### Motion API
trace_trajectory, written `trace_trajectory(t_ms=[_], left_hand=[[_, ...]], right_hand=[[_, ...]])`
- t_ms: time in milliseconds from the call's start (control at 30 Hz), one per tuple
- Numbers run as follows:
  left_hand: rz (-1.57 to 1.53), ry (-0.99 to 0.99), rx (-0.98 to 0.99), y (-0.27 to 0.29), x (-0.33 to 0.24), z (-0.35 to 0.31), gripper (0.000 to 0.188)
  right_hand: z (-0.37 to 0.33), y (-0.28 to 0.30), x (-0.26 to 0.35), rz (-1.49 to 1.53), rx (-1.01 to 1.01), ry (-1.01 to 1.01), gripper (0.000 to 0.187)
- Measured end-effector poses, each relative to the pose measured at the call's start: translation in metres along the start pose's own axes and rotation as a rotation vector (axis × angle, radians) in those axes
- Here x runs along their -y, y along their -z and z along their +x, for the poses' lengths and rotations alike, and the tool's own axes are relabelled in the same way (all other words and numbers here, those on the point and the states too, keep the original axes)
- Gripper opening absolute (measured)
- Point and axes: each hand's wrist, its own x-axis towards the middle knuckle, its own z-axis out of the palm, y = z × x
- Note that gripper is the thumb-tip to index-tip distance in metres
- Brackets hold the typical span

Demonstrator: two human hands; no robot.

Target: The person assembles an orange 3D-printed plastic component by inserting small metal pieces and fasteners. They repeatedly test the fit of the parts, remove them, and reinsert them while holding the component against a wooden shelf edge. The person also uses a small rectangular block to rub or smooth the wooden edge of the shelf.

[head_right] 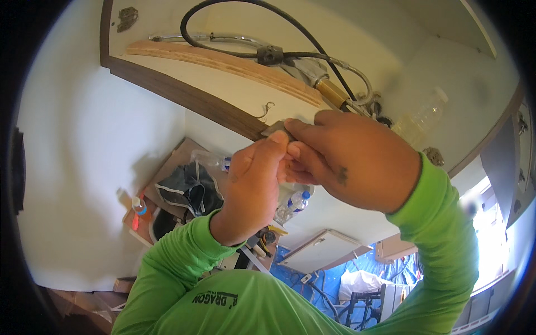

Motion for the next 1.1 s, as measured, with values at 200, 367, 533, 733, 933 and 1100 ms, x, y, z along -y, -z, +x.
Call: trace_trajectory(t_ms=[200,367,533,733,933,1100], left_hand=[[0.027,0.012,-0.020,0.006,-0.007,0.003,0.043],[0.058,0.021,-0.001,-0.006,-0.002,-0.004,0.043],[0.055,0.027,-0.029,-0.001,-0.010,0.003,0.042],[0.050,0.009,-0.013,-0.004,-0.015,-0.002,0.041],[0.104,0.019,-0.064,-0.013,-0.018,-0.014,0.041],[0.068,0.017,-0.042,-0.009,-0.027,-0.008,0.040]], right_hand=[[0.006,-0.006,-0.005,0.018,-0.032,0.071,0.039],[-0.007,0.004,0.000,0.005,0.013,-0.029,0.039],[0.006,0.001,-0.005,0.042,0.006,0.065,0.038],[0.005,0.008,0.003,0.018,0.035,0.034,0.036],[-0.001,0.010,0.006,0.003,0.051,0.041,0.034],[0.007,0.006,0.006,-0.075,0.013,0.091,0.030]])
